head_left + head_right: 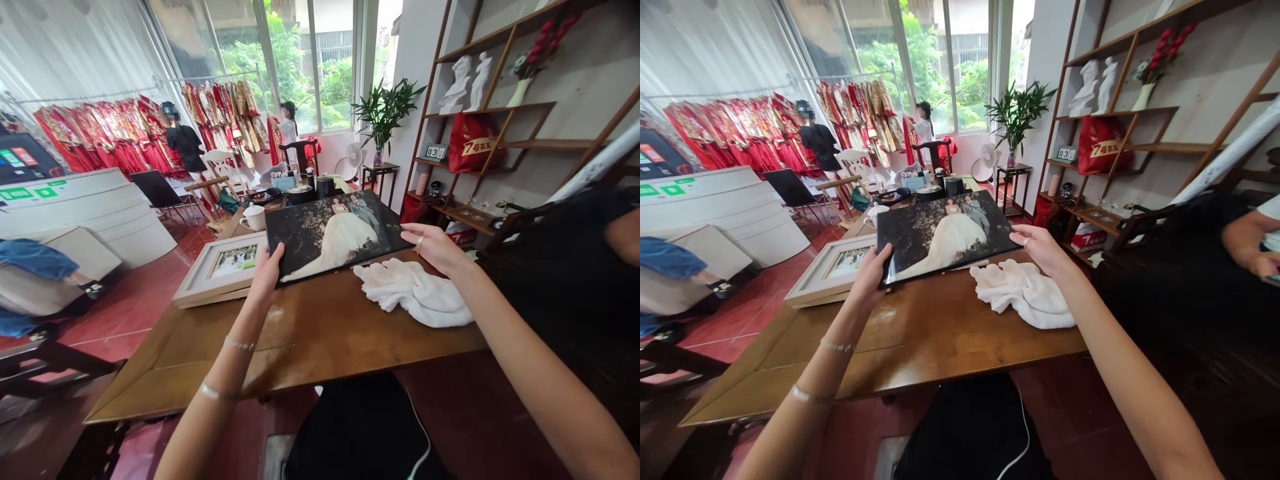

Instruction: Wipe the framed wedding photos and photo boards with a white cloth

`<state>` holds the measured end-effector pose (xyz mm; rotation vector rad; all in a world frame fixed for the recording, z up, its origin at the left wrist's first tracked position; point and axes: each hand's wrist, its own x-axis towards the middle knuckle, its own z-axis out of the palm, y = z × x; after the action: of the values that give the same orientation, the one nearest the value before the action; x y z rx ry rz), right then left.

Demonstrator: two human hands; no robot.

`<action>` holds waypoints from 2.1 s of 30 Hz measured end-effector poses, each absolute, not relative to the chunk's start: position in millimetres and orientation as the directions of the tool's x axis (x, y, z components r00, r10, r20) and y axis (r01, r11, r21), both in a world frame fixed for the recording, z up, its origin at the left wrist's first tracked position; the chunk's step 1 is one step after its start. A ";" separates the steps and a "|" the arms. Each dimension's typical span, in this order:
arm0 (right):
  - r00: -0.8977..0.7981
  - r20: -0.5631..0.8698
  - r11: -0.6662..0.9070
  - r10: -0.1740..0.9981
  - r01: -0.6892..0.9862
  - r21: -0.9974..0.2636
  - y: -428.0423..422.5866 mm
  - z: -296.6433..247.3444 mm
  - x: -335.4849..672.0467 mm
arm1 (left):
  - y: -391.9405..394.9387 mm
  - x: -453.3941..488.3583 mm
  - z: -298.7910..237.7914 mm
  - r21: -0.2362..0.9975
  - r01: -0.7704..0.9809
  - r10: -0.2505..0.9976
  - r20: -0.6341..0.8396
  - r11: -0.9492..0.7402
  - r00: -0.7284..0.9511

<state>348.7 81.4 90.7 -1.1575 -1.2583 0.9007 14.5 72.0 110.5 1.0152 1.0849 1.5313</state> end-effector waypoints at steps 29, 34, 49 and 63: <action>0.462 0.455 0.255 0.761 0.432 -0.865 -38.8 41.6 355.0 | -58.5 -15.5 33.1 0.920 -0.256 0.917 -0.350 0.297 -0.193; 0.101 0.636 0.354 0.765 0.759 -0.546 -52.6 40.9 333.2 | -47.5 -0.2 30.1 0.918 -0.264 0.925 -0.345 0.297 -0.160; -0.403 0.367 0.516 0.838 0.804 -0.296 -23.0 35.4 314.9 | -30.7 -2.1 16.0 0.987 0.087 0.977 -0.116 0.134 -0.179; -0.299 0.454 0.494 0.839 0.770 -0.404 -3.0 20.1 316.0 | -16.4 -4.7 6.6 0.703 0.701 0.963 0.254 -0.117 -0.093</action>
<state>316.0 -3.0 20.1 -1.3171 -2.1172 0.1437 -4.7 -16.4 6.6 1.8391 1.8125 1.0459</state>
